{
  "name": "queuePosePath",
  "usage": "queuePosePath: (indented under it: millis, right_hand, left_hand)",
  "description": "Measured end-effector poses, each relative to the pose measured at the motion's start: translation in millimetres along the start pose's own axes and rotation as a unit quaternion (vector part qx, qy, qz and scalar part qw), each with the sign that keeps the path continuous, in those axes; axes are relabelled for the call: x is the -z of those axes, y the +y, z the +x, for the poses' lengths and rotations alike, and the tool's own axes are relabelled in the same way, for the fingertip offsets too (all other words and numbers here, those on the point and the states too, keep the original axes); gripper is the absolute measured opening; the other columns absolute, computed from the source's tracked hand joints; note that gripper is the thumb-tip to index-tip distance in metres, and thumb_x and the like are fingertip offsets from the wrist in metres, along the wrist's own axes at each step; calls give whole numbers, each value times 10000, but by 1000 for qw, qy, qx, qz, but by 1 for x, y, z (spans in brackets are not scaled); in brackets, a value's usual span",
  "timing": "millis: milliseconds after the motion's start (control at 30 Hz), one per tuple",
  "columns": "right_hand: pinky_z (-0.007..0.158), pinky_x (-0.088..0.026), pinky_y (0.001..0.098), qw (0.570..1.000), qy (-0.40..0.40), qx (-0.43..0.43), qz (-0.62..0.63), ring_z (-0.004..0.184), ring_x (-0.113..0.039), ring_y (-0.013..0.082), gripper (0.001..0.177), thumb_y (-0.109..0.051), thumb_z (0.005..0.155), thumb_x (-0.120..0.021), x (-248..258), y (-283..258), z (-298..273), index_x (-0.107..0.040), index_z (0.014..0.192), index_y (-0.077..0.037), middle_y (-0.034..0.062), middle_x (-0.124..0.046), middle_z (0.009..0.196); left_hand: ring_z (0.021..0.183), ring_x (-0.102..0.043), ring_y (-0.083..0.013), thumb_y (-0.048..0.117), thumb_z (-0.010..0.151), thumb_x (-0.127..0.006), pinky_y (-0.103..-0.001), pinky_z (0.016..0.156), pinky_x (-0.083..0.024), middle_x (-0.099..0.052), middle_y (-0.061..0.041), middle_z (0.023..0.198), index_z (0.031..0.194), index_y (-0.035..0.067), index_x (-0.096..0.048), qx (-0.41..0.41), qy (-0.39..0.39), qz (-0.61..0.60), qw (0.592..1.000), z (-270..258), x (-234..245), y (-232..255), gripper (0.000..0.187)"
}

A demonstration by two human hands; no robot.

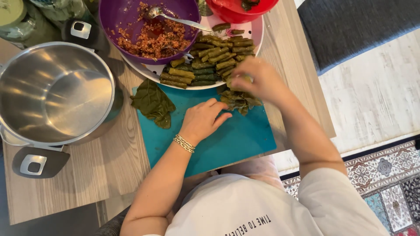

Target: A person is preparing dolmas by placing rice filling onto grape leaves and rolling them up.

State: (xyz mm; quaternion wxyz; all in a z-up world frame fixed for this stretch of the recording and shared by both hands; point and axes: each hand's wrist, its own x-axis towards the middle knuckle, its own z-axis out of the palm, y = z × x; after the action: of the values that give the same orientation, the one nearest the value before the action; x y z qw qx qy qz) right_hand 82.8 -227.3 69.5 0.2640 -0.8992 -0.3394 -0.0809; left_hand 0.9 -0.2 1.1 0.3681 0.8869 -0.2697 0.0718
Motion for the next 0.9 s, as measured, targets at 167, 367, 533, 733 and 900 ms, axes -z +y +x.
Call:
queuePosePath:
  millis: [167, 367, 533, 733, 900]
  right_hand:
    - [746, -537, 415, 999, 0, -39, -5, 883, -675, 333, 207, -183, 836, -810, -22, 10, -37, -747, 993, -64, 134, -705, 973]
    - [655, -468, 251, 878, 83, -265, 389, 756, -605, 103, 113, -142, 984, -747, -32, 57, -62, -734, 1027, -38, 21, -705, 899]
    - [649, -526, 249, 665, 95, -298, 678, 740, -663, 119, 76, -78, 973, -734, -42, 51, -64, -689, 1031, -57, 33, -706, 890]
    - [679, -592, 324, 606, 88, -265, 744, 759, -690, 179, 113, -105, 982, -706, -55, 46, -73, -694, 1070, -35, 62, -686, 875]
    - [795, -632, 365, 616, 85, -246, 743, 881, -711, 195, 119, -57, 984, -677, -54, 41, -77, -707, 1074, 15, 71, -678, 1046]
  left_hand:
    - [830, -706, -277, 408, 932, -705, -416, 661, -562, -680, -18, 921, 1019, 174, -726, -2, 5, -6, 1000, 0, 2, 5, 250]
    - [732, -716, -204, 277, 949, -711, -342, 639, -555, -715, -27, 930, 1123, 129, -713, 83, 46, -149, 984, 9, 14, 31, 229]
    - [808, -716, -89, 172, 954, -723, -249, 700, -582, -745, -19, 948, 1080, 56, -696, 128, 112, -335, 927, 29, 4, 50, 174]
    - [720, -655, -59, 189, 959, -740, -237, 659, -548, -724, -4, 833, 991, 54, -684, 206, 132, -347, 905, 49, -16, 47, 150]
    - [716, -721, -100, 292, 878, -802, -266, 630, -574, -744, -4, 837, 955, 83, -687, 180, 157, -237, 942, 51, -11, 63, 251]
